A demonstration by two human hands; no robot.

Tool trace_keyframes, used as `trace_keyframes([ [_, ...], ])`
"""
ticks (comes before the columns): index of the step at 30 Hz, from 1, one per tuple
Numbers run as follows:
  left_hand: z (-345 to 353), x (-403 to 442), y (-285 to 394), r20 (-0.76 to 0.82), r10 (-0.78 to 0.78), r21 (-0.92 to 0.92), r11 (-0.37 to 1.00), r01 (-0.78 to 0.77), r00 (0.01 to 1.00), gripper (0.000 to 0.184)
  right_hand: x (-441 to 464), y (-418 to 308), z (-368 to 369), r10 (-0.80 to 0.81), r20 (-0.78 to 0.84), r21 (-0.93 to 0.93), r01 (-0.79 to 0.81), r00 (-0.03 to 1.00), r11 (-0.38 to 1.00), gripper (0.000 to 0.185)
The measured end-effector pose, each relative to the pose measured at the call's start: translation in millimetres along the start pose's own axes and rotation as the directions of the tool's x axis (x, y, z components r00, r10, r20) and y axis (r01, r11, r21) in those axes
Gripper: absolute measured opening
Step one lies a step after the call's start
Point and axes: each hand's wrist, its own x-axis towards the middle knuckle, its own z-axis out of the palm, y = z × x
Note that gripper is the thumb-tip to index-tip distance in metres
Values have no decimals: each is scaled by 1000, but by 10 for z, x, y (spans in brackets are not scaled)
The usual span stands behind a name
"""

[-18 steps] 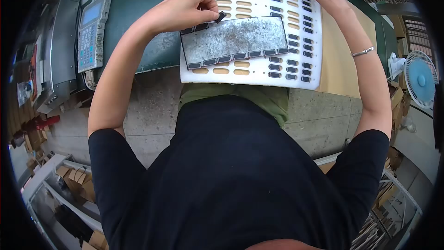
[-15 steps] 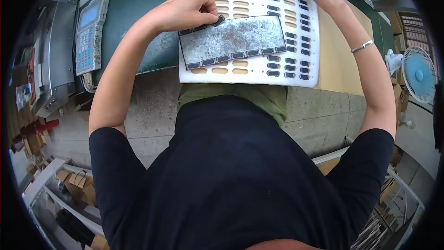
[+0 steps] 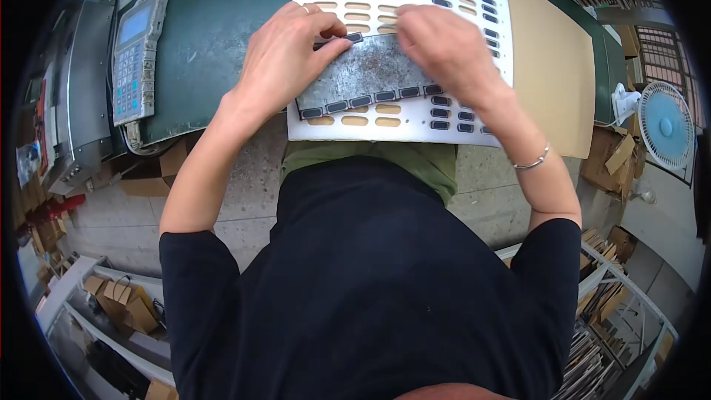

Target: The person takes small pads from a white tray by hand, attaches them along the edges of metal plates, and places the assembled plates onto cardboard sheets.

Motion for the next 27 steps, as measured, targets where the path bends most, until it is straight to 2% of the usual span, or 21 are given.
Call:
trace_keyframes([
  [1,0,-10,4,-6,2,8,1000,-2,1000,21,6,-79,62,-41,-15,12,41,999,999,14],
  [2,1,-24,17,-16,16,17,1000,-15,1000,19,-2,-130,93,-38,35,54,36,999,998,14],
  [5,-14,-64,33,-43,36,43,999,-34,998,16,-6,-155,155,-20,0,172,19,1000,985,13],
  [8,0,-81,47,-55,25,38,999,-22,998,16,-14,-119,162,98,22,365,-99,995,926,12],
  [11,34,-81,63,-66,22,34,999,-20,998,16,-11,-107,175,152,28,438,-149,988,887,10],
  [18,5,-72,90,-33,-4,37,999,5,999,16,12,-98,144,156,110,435,-189,982,880,14],
  [22,-24,-67,116,-29,-2,36,999,3,1000,15,4,-64,158,142,82,490,-164,986,856,15],
  [27,-38,-74,133,-12,5,50,999,-4,1000,15,-42,-97,208,109,94,473,-141,990,870,18],
])
